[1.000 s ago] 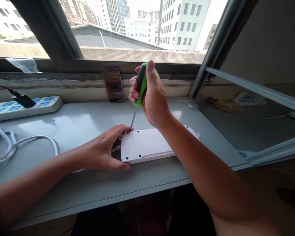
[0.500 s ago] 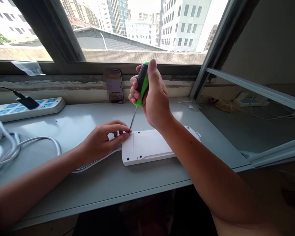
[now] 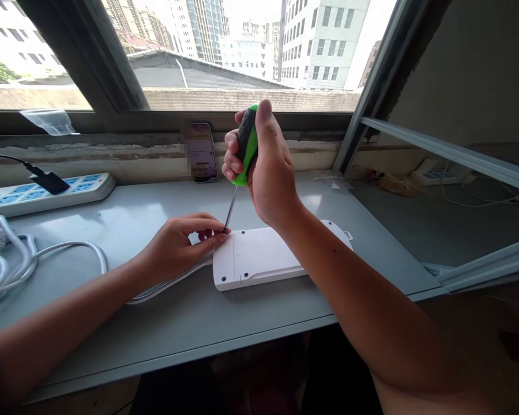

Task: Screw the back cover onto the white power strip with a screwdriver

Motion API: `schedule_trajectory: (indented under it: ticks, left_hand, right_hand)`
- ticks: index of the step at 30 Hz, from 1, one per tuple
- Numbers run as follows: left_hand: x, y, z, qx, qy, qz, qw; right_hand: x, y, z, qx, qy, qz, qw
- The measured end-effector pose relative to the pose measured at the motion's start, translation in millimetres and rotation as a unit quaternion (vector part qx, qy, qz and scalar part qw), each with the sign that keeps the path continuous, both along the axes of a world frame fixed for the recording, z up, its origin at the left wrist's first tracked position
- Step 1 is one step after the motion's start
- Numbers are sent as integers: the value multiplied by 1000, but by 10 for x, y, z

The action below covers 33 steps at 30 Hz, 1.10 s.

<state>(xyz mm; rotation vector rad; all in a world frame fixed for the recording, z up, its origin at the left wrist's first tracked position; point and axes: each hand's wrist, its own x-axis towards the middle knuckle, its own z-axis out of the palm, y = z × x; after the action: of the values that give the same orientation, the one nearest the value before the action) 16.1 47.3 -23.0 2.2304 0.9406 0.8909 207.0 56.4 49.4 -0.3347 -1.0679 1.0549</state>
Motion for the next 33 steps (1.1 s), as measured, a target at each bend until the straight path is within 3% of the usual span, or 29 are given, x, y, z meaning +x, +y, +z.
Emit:
schedule_trajectory:
  ticks: [12,22,25,28,33]
  left_hand:
    - [-43,-41,81,71,29,2,997]
    - [16,-22,67,65,38,3,997]
    - [13,7,44,75,41,1,996]
    - [-5,25,14,80,50,6,996]
    - [-41,43,-26,72,54,-5,996]
  right_hand:
    - [35,40,-42,31,-36,-37,998]
    - [102,192,-73,24,-39,-95,994]
    - [286,358,-85,-36,-16,-150,988]
    - [667,547,-87,-165,20,-244,955]
    - [1488,675,-191,-318,57,-362,875]
